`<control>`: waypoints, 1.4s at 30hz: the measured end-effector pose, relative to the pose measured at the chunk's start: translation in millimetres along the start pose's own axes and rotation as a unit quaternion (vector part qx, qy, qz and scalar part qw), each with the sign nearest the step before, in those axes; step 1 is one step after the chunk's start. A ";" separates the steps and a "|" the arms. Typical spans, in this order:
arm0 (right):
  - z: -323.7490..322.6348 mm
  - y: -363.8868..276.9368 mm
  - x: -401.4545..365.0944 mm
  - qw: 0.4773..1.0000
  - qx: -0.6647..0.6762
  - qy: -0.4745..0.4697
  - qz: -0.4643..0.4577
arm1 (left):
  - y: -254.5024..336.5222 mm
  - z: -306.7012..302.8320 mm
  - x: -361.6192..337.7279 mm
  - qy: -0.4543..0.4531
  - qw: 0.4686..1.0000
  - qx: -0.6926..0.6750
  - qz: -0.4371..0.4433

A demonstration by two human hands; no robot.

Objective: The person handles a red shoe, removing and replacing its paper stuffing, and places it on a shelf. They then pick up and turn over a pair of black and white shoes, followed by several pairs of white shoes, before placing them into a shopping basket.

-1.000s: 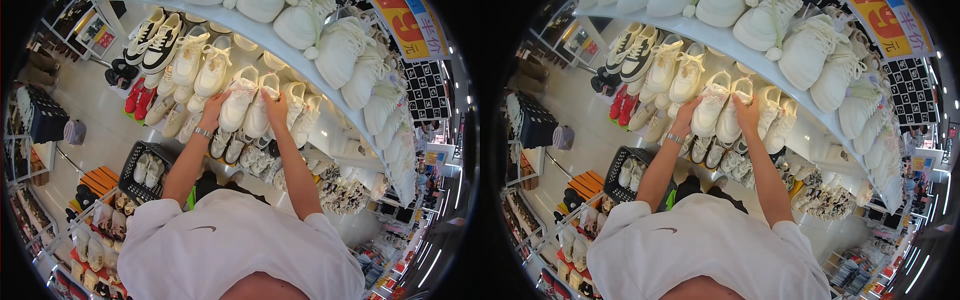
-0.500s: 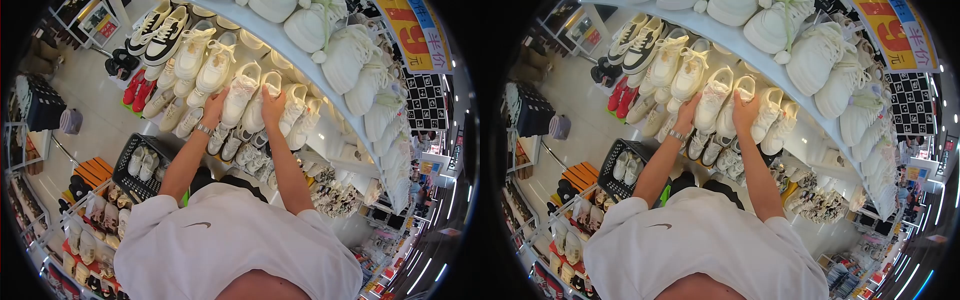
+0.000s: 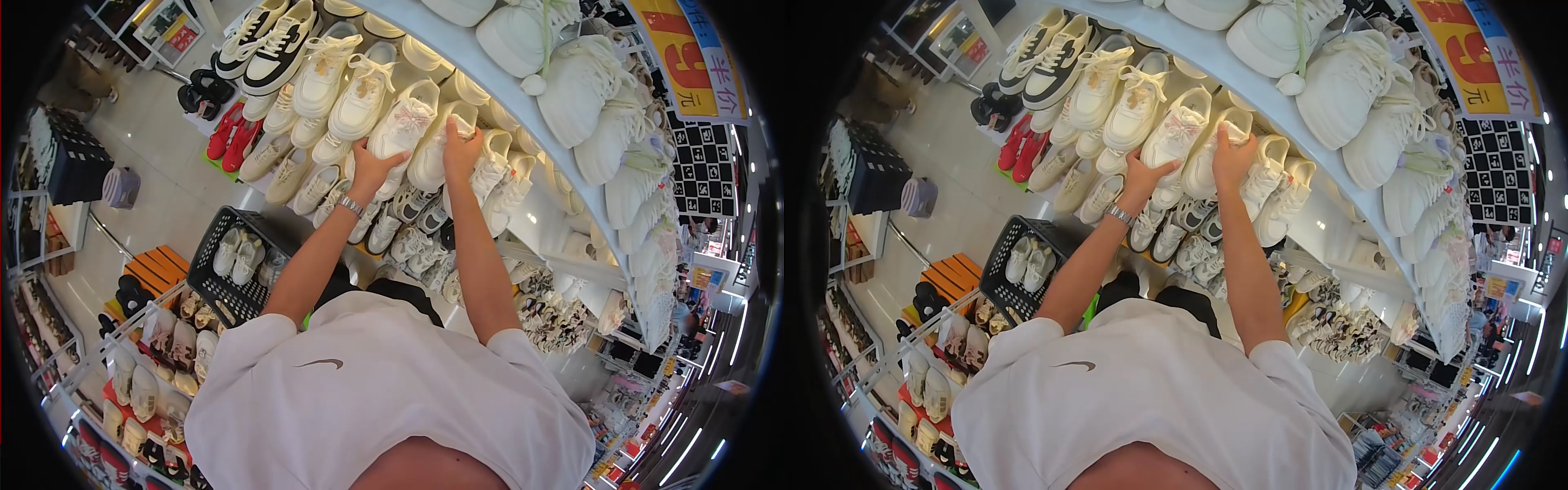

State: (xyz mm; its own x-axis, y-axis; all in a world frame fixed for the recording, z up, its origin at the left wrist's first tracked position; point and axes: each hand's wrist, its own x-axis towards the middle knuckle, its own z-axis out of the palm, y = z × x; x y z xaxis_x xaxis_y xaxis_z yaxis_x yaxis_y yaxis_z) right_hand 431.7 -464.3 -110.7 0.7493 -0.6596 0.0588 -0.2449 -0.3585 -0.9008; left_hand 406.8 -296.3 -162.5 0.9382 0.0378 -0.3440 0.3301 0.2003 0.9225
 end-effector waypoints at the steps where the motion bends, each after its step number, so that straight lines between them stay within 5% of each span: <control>1: -0.3 0.8 0.5 1.000 0.000 0.000 0.000 | 0.5 1.0 2.7 0.000 1.000 0.000 0.000; 7: -10.5 -15.4 -19.4 0.998 -0.059 -0.019 -0.019 | -10.6 20.5 17.5 0.024 0.997 -0.071 -0.003; 10: -20.7 -13.8 -40.8 0.994 -0.006 -0.109 -0.025 | -22.8 31.9 25.1 0.026 0.988 -0.155 0.003; 13: -14.6 4.8 -57.4 0.992 -0.034 -0.084 -0.088 | -12.3 36.8 19.0 0.157 0.978 -0.135 -0.019; 16: -14.2 10.3 -63.0 0.990 -0.089 -0.074 -0.083 | -5.8 30.2 17.5 0.092 0.975 -0.200 -0.034; 18: -9.6 10.5 -60.6 0.989 -0.092 -0.039 -0.106 | -7.1 18.1 28.2 -0.059 0.972 -0.226 0.006; 24: -8.0 7.6 -53.8 0.994 0.016 -0.057 -0.089 | 15.0 13.8 18.7 -0.080 0.967 -0.237 -0.041; 28: -5.9 6.8 -52.5 0.996 -0.024 -0.044 -0.075 | 17.0 10.8 17.8 -0.145 0.963 -0.210 -0.082; 30: -4.6 10.2 -52.8 0.995 0.002 -0.032 -0.097 | 10.5 20.4 6.8 0.071 0.987 -0.118 -0.089; 33: -15.6 10.0 -64.6 0.995 0.023 -0.048 -0.087 | 0.6 5.6 -5.1 0.128 0.980 -0.138 -0.059; 36: -28.2 18.7 -93.8 0.964 -0.162 -0.095 -0.190 | 13.6 -14.2 -9.4 0.147 0.966 -0.205 0.049; 40: -31.3 22.1 -112.1 0.950 -0.178 -0.139 -0.218 | -7.0 -44.1 34.1 0.042 0.989 -0.113 0.088; 42: -29.4 22.3 -106.8 0.955 -0.157 -0.124 -0.220 | -10.7 -46.8 39.1 0.059 0.990 -0.096 0.090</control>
State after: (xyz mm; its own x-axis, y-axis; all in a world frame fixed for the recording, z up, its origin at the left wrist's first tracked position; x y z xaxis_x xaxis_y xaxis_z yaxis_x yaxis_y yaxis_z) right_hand 328.2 -421.2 -124.4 0.9353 -0.2368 0.2629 -0.0162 -0.7709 -0.6368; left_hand 435.1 -251.2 -193.9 0.9574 0.2022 -0.2061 0.1227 0.3612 0.9244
